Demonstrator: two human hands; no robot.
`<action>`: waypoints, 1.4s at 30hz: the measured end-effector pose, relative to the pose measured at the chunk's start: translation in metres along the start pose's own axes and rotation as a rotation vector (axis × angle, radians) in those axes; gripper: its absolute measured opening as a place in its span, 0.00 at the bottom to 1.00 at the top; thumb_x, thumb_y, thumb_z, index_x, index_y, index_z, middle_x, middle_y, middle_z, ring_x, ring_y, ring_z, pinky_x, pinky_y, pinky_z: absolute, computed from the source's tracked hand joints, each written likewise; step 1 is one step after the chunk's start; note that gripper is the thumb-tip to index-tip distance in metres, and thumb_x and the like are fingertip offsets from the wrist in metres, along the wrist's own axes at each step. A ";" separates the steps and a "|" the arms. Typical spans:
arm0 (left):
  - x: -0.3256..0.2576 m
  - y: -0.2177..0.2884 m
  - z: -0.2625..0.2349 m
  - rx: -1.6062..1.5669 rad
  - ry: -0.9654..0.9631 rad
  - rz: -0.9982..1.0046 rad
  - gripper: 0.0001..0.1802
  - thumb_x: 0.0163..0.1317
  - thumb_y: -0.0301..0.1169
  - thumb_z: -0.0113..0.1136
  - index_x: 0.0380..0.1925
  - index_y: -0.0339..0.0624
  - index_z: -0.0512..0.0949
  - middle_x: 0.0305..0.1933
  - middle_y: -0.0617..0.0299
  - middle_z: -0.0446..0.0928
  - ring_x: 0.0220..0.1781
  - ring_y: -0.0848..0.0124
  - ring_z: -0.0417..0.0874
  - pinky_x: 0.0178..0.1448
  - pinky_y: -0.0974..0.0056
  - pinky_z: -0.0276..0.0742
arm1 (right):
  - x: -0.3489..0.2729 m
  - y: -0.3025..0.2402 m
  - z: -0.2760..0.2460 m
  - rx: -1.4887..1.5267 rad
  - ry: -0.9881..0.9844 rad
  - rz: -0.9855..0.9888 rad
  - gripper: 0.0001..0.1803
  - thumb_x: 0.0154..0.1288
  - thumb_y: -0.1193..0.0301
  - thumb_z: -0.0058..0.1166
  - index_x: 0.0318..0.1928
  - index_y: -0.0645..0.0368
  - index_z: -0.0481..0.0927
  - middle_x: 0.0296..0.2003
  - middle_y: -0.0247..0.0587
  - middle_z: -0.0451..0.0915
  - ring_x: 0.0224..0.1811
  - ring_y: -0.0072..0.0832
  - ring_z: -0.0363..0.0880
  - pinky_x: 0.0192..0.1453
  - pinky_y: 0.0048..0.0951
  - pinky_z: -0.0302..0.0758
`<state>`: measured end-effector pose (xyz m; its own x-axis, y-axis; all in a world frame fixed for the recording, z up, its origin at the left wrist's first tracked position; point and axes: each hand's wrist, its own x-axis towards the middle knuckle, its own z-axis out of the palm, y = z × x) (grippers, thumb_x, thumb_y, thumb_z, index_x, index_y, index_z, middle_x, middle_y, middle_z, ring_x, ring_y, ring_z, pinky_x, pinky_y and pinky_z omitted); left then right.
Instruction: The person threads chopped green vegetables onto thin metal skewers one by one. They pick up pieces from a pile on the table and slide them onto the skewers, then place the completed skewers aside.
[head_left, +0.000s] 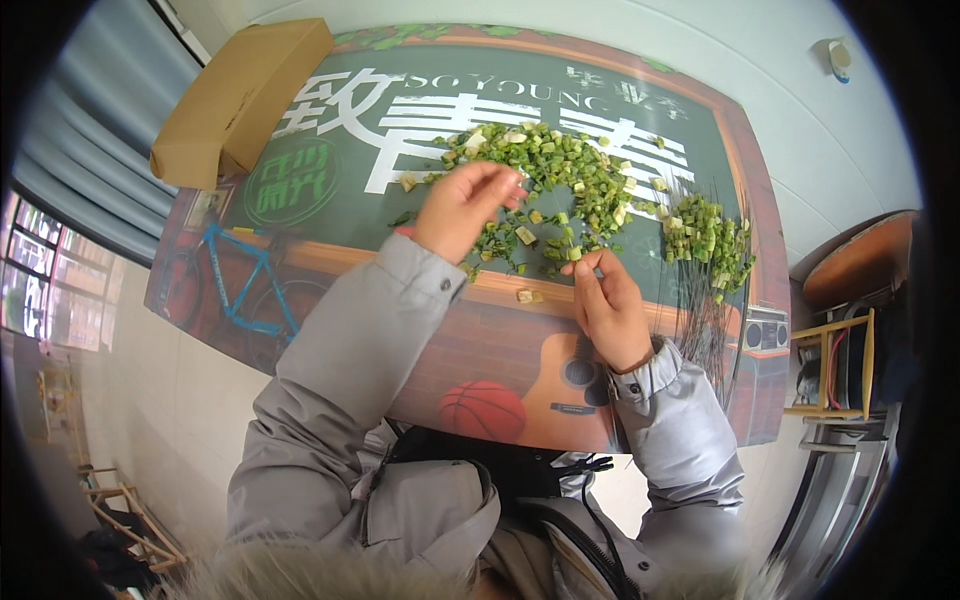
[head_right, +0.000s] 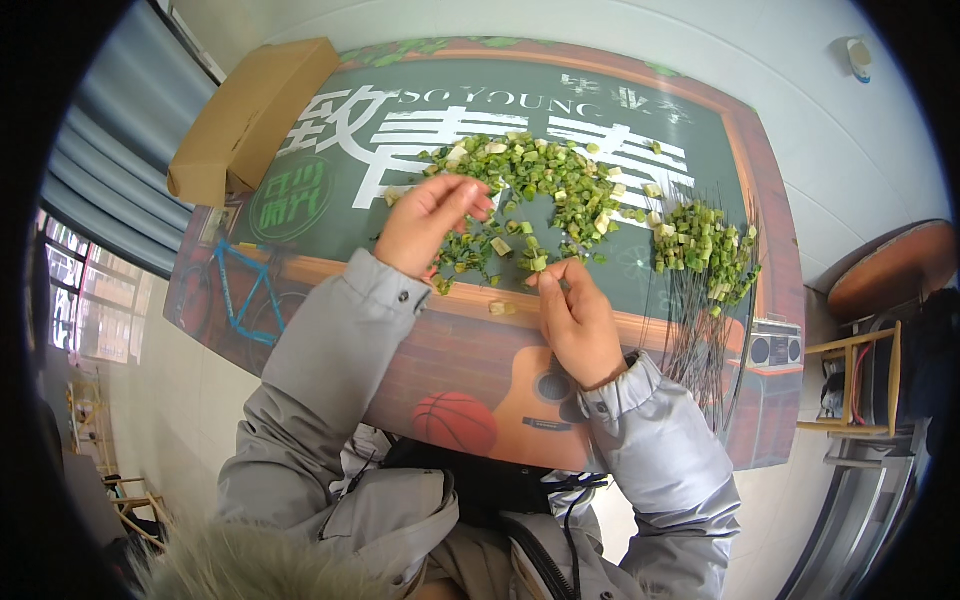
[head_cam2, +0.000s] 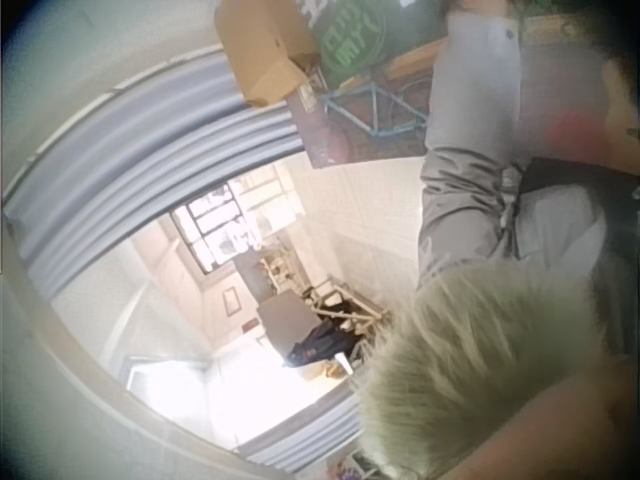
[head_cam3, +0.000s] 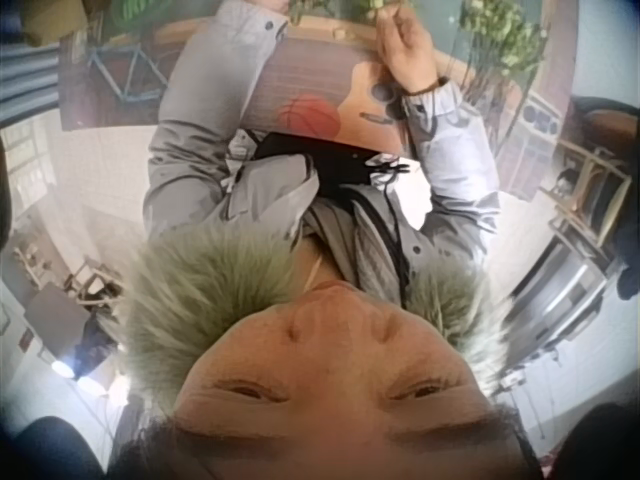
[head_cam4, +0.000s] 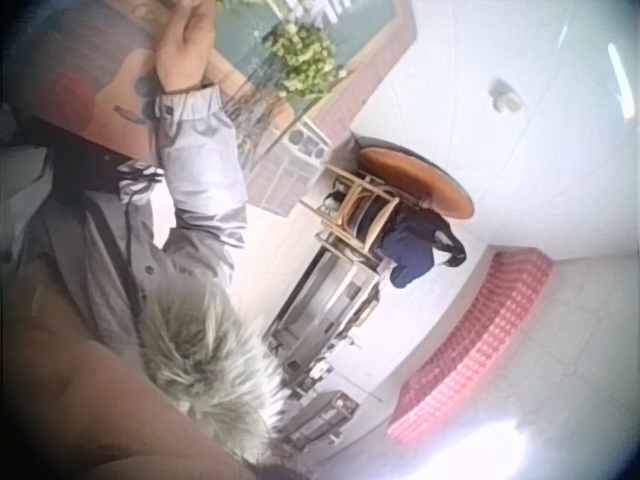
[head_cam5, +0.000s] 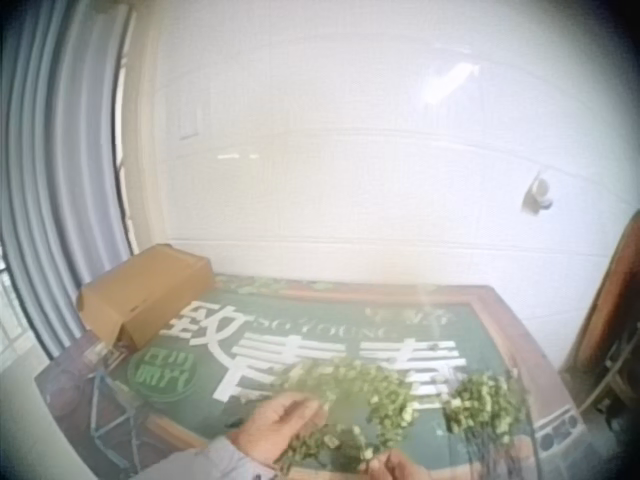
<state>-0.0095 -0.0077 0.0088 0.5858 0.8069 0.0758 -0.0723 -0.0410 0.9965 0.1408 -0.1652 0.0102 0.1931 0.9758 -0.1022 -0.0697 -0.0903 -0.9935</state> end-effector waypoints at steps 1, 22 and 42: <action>0.007 0.001 -0.002 0.093 0.066 0.104 0.10 0.64 0.32 0.52 0.40 0.38 0.75 0.37 0.63 0.78 0.40 0.78 0.76 0.42 0.71 0.69 | 0.001 0.002 -0.001 -0.032 0.033 -0.024 0.09 0.71 0.68 0.39 0.39 0.61 0.68 0.13 0.22 0.60 0.12 0.09 0.53 0.15 0.15 0.48; 0.075 -0.013 0.011 1.430 0.005 0.462 0.04 0.48 0.27 0.60 0.27 0.45 0.78 0.37 0.62 0.72 0.46 0.61 0.71 0.50 0.58 0.68 | 0.010 0.016 -0.006 -0.136 0.140 -0.129 0.09 0.71 0.68 0.39 0.39 0.61 0.67 0.12 0.23 0.60 0.12 0.10 0.53 0.15 0.17 0.50; -0.002 0.001 -0.005 -0.761 0.075 -0.195 0.14 0.64 0.24 0.48 0.48 0.30 0.69 0.42 0.54 0.72 0.46 0.70 0.73 0.49 0.71 0.73 | -0.001 -0.002 0.002 0.040 -0.002 -0.010 0.08 0.71 0.68 0.39 0.38 0.59 0.66 0.14 0.22 0.60 0.13 0.08 0.53 0.16 0.16 0.48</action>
<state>-0.0153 -0.0063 0.0092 0.5910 0.7966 -0.1271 -0.5223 0.4979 0.6923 0.1392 -0.1656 0.0123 0.1919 0.9771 -0.0918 -0.1066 -0.0723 -0.9917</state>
